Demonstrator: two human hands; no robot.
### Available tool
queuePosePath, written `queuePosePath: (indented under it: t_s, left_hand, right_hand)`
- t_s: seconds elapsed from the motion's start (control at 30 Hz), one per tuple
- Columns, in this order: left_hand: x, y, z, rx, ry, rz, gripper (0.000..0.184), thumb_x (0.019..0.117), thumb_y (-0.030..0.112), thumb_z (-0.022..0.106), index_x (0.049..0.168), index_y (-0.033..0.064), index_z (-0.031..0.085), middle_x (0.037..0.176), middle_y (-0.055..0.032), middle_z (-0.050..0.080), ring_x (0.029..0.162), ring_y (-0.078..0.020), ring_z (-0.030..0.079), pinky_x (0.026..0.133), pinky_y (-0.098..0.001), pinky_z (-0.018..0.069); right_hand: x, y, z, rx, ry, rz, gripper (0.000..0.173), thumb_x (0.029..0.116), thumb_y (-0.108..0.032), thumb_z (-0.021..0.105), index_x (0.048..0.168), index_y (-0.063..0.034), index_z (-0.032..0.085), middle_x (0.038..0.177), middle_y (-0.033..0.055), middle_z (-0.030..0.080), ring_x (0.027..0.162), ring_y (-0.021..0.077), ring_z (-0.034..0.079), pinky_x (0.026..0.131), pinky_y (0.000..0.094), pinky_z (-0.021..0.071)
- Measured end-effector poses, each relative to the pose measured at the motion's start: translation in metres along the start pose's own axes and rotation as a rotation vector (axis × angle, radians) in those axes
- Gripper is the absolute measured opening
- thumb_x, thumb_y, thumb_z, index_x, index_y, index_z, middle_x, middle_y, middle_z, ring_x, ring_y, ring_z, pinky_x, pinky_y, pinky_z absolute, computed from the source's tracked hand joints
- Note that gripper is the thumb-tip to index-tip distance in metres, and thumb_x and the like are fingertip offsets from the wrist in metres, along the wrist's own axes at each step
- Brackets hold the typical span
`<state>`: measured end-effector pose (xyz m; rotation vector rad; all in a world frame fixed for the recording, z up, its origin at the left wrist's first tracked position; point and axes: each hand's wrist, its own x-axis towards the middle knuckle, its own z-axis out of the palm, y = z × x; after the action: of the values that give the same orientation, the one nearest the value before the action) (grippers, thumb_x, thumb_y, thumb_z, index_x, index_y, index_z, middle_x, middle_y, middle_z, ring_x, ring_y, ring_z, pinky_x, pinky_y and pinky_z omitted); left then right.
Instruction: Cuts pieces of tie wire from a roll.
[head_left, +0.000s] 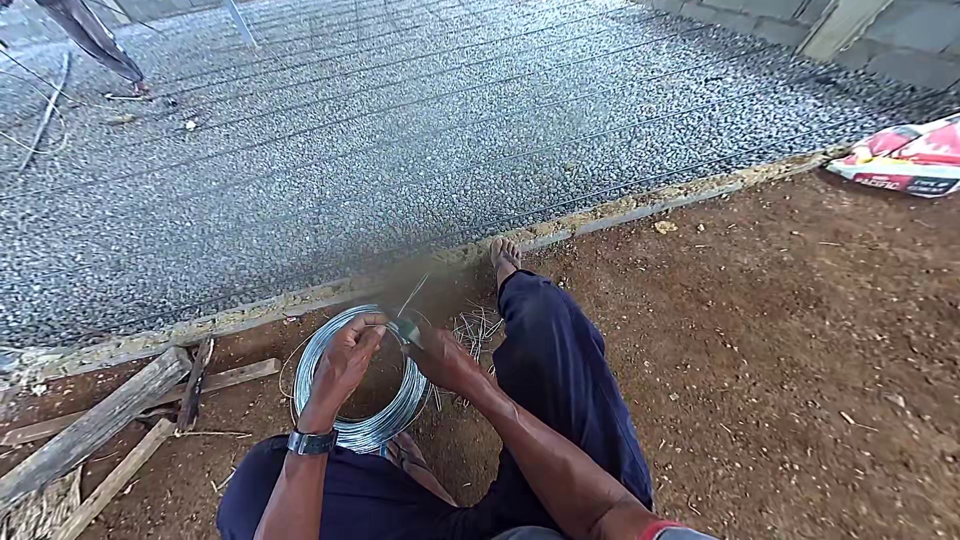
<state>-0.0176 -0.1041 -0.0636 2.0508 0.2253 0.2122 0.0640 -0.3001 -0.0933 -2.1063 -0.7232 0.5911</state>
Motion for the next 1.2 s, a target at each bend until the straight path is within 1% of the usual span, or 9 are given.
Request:
queuePosePath:
  t_s: [0.17,0.47,0.57,0.7,0.73,0.83,0.9,1.0,1.2]
  left_hand:
    - [-0.001,0.000,-0.001,-0.007,0.000,0.008,0.022,0.1026,0.025,0.060,0.119,0.0168,0.071,0.080,-0.0005,0.064,0.065,-0.0122,0.057,0.061,-0.0279,0.0490]
    - [-0.001,0.000,-0.004,-0.016,-0.012,0.002,0.020,0.1029,0.024,0.059,0.117,0.0167,0.071,0.083,-0.0012,0.065,0.067,-0.0132,0.058,0.063,-0.0287,0.0495]
    - [-0.002,0.000,-0.005,-0.014,-0.025,-0.029,0.022,0.1021,0.028,0.061,0.119,0.0168,0.070,0.083,-0.0013,0.066,0.068,-0.0137,0.059,0.064,-0.0297,0.0506]
    - [-0.004,0.003,-0.003,0.013,-0.109,-0.129,0.056,0.0891,0.051,0.074,0.131,0.0147,0.063,0.085,-0.0006,0.069,0.072,-0.0129,0.063,0.071,-0.0337,0.0545]
    - [-0.003,0.003,-0.001,0.001,-0.125,-0.138,0.058,0.0878,0.052,0.075,0.129,0.0136,0.065,0.090,-0.0011,0.071,0.077,-0.0129,0.065,0.075,-0.0342,0.0564]
    - [-0.003,0.001,0.011,-0.102,-0.107,-0.145,0.043,0.0906,0.045,0.076,0.115,0.0102,0.072,0.095,-0.0034,0.074,0.086,-0.0151,0.070,0.082,-0.0349,0.0587]
    - [-0.005,0.005,0.017,-0.155,-0.057,-0.186,0.038,0.0913,0.043,0.076,0.110,0.0098,0.073,0.091,-0.0027,0.072,0.078,-0.0130,0.066,0.072,-0.0302,0.0552]
    - [-0.006,0.013,0.021,-0.223,-0.031,-0.242,0.040,0.0930,0.045,0.073,0.113,0.0102,0.071,0.088,-0.0016,0.071,0.066,-0.0092,0.060,0.058,-0.0245,0.0469]
    - [-0.009,0.018,0.021,-0.353,0.032,-0.235,0.035,0.0975,0.040,0.069,0.110,0.0078,0.072,0.081,-0.0039,0.070,0.055,-0.0074,0.052,0.047,-0.0213,0.0385]
  right_hand:
    - [-0.001,0.000,0.000,-0.001,0.004,-0.015,0.038,0.1025,-0.041,0.057,0.122,-0.0087,0.063,0.099,0.0109,0.071,0.095,0.0255,0.070,0.087,0.0493,0.0567]
    - [-0.001,0.000,0.003,-0.010,0.008,-0.030,0.036,0.1018,-0.039,0.058,0.122,-0.0093,0.063,0.099,0.0099,0.071,0.093,0.0248,0.070,0.086,0.0489,0.0571]
    - [-0.001,-0.002,0.002,-0.007,0.013,-0.028,0.036,0.1020,-0.039,0.058,0.122,-0.0093,0.063,0.100,0.0100,0.071,0.094,0.0248,0.070,0.086,0.0489,0.0570]
    - [-0.001,-0.003,0.003,-0.014,0.012,-0.032,0.037,0.1016,-0.038,0.059,0.124,-0.0084,0.063,0.102,0.0115,0.071,0.097,0.0265,0.071,0.088,0.0509,0.0572]
    - [-0.001,-0.004,0.003,-0.023,0.004,-0.034,0.037,0.1016,-0.038,0.059,0.124,-0.0083,0.063,0.103,0.0118,0.071,0.098,0.0270,0.070,0.089,0.0513,0.0571]
    - [-0.004,-0.006,0.005,-0.044,-0.019,-0.043,0.036,0.1019,-0.037,0.058,0.122,-0.0073,0.063,0.103,0.0126,0.071,0.098,0.0276,0.070,0.089,0.0512,0.0569]
    - [-0.004,-0.007,0.007,-0.055,-0.027,-0.048,0.036,0.1022,-0.037,0.057,0.122,-0.0074,0.063,0.102,0.0123,0.071,0.097,0.0272,0.070,0.088,0.0506,0.0568]
    - [-0.004,-0.008,0.007,-0.069,-0.030,-0.061,0.034,0.1016,-0.035,0.057,0.121,-0.0082,0.063,0.103,0.0118,0.071,0.099,0.0272,0.070,0.089,0.0509,0.0568]
    - [-0.004,-0.011,-0.001,-0.080,-0.057,-0.145,0.036,0.1013,-0.038,0.059,0.121,-0.0079,0.062,0.101,0.0113,0.071,0.096,0.0261,0.070,0.088,0.0495,0.0573]
